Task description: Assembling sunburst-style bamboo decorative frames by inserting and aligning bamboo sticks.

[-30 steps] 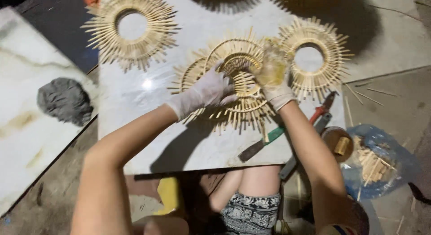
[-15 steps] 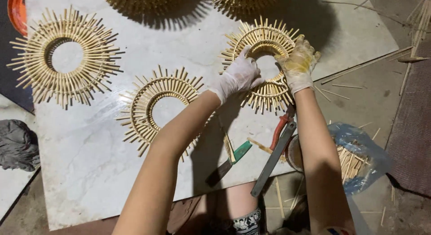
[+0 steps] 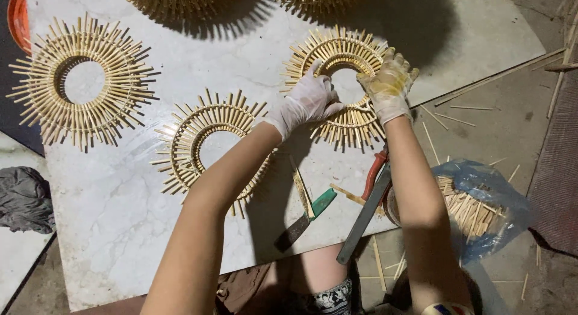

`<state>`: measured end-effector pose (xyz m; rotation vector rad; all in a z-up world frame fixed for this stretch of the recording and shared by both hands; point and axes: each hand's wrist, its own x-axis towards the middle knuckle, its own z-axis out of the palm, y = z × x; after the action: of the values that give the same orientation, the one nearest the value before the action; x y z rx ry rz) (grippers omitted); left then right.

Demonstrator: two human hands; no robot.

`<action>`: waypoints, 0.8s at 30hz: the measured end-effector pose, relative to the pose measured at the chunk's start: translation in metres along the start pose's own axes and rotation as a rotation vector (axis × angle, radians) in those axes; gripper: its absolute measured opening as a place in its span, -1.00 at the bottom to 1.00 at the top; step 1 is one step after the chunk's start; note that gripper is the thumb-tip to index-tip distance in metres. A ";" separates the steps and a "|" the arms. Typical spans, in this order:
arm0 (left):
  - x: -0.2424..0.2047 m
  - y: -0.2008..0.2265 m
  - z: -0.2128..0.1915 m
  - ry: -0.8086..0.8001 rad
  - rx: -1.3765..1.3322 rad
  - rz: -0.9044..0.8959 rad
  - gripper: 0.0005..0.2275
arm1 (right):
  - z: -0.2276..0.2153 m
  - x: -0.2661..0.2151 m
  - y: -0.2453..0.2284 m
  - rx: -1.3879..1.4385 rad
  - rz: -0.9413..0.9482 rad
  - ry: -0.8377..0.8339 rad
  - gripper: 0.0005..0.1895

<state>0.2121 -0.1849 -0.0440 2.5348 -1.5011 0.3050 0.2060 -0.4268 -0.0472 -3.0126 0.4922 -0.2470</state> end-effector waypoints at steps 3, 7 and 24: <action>-0.005 0.003 0.003 -0.037 0.106 0.001 -0.41 | -0.005 -0.009 -0.007 0.007 0.009 0.001 0.10; -0.001 0.002 0.016 -0.066 0.124 -0.005 -0.42 | -0.005 -0.010 -0.009 0.006 0.011 0.042 0.07; 0.010 0.009 0.033 -0.079 0.216 0.049 -0.81 | 0.016 0.028 0.023 -0.027 -0.450 0.256 -0.45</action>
<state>0.2112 -0.2060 -0.0732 2.7071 -1.6429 0.3984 0.2283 -0.4565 -0.0611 -3.0927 -0.1826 -0.6615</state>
